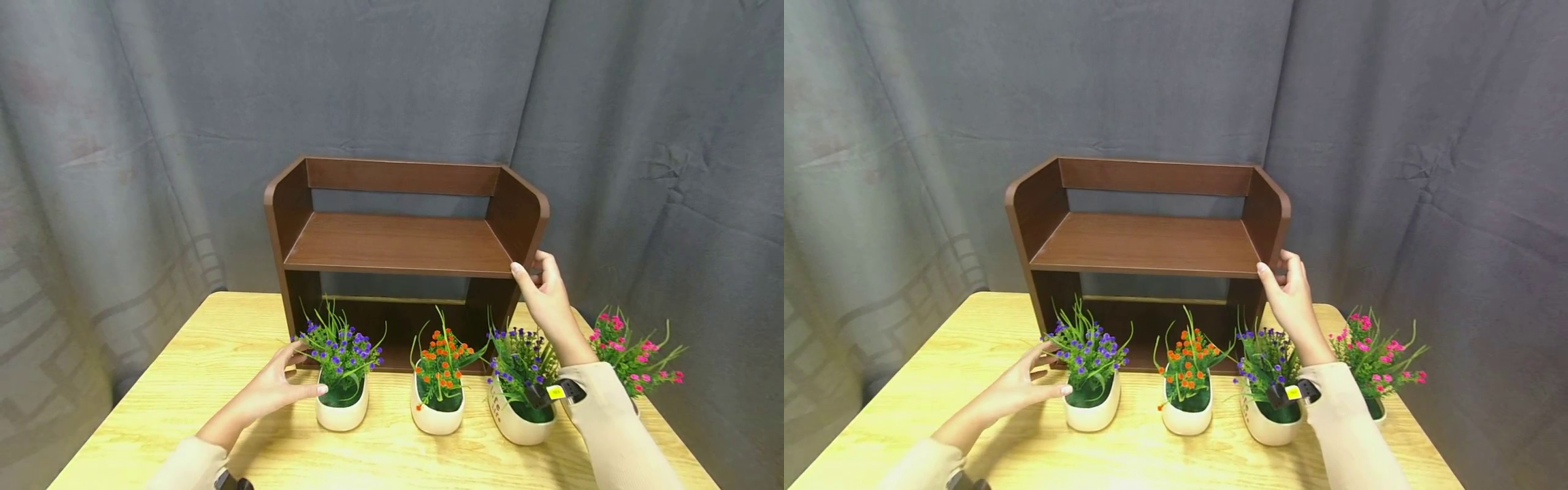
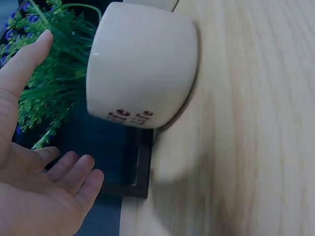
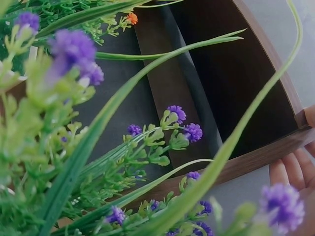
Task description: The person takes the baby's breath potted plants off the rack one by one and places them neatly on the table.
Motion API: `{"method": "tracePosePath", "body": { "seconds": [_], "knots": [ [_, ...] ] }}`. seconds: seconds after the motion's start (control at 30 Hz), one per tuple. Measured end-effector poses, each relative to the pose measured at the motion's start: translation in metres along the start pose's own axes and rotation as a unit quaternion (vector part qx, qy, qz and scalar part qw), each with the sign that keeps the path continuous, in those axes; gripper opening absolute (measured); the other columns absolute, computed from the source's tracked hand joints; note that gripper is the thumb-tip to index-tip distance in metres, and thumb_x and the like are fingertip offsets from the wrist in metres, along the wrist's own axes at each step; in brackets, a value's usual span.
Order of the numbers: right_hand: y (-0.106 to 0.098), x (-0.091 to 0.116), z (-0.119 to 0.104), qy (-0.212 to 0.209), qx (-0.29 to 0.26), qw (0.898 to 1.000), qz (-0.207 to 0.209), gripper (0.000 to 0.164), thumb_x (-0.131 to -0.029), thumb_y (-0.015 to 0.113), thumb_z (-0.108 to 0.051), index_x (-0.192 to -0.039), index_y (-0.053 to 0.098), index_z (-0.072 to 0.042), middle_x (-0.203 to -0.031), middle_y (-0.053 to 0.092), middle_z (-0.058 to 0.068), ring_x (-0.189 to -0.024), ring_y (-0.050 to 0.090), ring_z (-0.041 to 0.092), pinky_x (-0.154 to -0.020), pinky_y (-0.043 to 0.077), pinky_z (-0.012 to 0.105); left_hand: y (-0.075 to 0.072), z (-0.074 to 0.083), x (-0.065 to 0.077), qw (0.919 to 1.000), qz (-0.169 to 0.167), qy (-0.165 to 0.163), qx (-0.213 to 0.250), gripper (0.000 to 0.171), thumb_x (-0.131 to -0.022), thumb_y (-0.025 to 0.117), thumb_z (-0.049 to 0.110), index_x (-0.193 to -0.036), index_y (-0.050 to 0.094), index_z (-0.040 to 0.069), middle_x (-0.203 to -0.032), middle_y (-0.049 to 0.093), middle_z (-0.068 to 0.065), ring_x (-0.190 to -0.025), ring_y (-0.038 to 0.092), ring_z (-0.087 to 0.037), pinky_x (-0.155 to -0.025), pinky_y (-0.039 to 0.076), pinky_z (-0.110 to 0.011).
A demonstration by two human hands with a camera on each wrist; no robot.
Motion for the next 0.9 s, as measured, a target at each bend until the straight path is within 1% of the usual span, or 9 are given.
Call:
{"method": "tracePosePath", "body": {
  "seconds": [0.07,0.23,0.3,0.47,0.57,0.73,0.9],
  "knots": [
    [0.000,0.000,0.001,0.001,-0.001,1.000,-0.002,0.045,-0.103,0.056,-0.025,-0.139,0.041,-0.001,-0.111,0.046,0.001,-0.081,0.049,0.009,-0.064,0.041,0.022,-0.005,0.001,0.001,1.0000,0.005,0.000,0.003,0.101,-0.079,0.087,0.025,-0.153,0.025,-0.002,-0.149,0.036,-0.028,-0.134,0.037,-0.053,-0.106,0.037,-0.059],
    [0.001,-0.001,0.003,0.006,0.001,1.000,-0.005,0.046,-0.104,0.057,-0.025,-0.140,0.041,-0.002,-0.112,0.046,0.000,-0.082,0.049,0.009,-0.064,0.041,0.022,-0.018,0.007,0.003,0.9998,0.019,-0.004,-0.008,0.100,-0.081,0.085,0.029,-0.157,0.024,0.007,-0.152,0.033,-0.027,-0.134,0.036,-0.054,-0.105,0.037,-0.061],
    [0.001,-0.001,0.002,0.005,0.003,1.000,-0.002,0.046,-0.104,0.057,-0.025,-0.140,0.041,-0.002,-0.112,0.047,0.000,-0.081,0.048,0.009,-0.065,0.041,0.022,-0.024,0.011,0.003,0.9995,0.027,0.004,-0.016,0.099,-0.082,0.084,0.031,-0.158,0.024,0.009,-0.153,0.033,-0.026,-0.134,0.036,-0.053,-0.105,0.037,-0.062],
    [0.000,-0.001,-0.002,-0.004,0.003,1.000,0.005,0.044,-0.103,0.057,-0.024,-0.137,0.043,0.000,-0.108,0.047,0.001,-0.080,0.049,0.009,-0.065,0.041,0.021,-0.037,0.031,0.004,0.9969,0.047,0.058,-0.023,0.096,-0.084,0.083,0.025,-0.156,0.025,0.003,-0.153,0.036,-0.024,-0.135,0.039,-0.048,-0.108,0.033,-0.062],
    [0.003,-0.002,-0.002,-0.006,0.000,1.000,0.002,0.044,-0.103,0.057,-0.024,-0.137,0.042,0.000,-0.108,0.047,0.000,-0.080,0.049,0.008,-0.065,0.041,0.021,-0.047,0.041,0.005,0.9948,0.058,0.081,-0.023,0.093,-0.084,0.083,0.020,-0.155,0.026,-0.001,-0.152,0.037,-0.025,-0.136,0.038,-0.045,-0.109,0.032,-0.062],
    [0.005,-0.004,-0.003,-0.007,0.002,1.000,-0.005,0.044,-0.104,0.057,-0.025,-0.137,0.042,0.001,-0.110,0.047,0.001,-0.081,0.050,0.009,-0.066,0.042,0.021,-0.064,0.050,0.005,0.9927,0.078,0.088,-0.027,0.092,-0.084,0.083,0.018,-0.154,0.027,-0.002,-0.152,0.036,-0.025,-0.138,0.036,-0.044,-0.108,0.031,-0.061],
    [0.002,-0.007,-0.006,-0.013,0.030,0.999,-0.008,0.046,-0.103,0.057,-0.026,-0.137,0.043,0.001,-0.114,0.048,0.003,-0.078,0.051,0.006,-0.063,0.042,0.020,-0.078,0.058,0.000,0.9904,0.089,0.095,-0.047,0.091,-0.085,0.083,0.021,-0.155,0.028,0.002,-0.154,0.036,-0.021,-0.139,0.036,-0.042,-0.109,0.031,-0.061]
  ]
}}
Point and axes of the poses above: each hand's wrist, its own x-axis away from the middle knuckle, its own y-axis out of the palm, z = x × y, the point moved 9 cm from there along -x, towards the middle knuckle
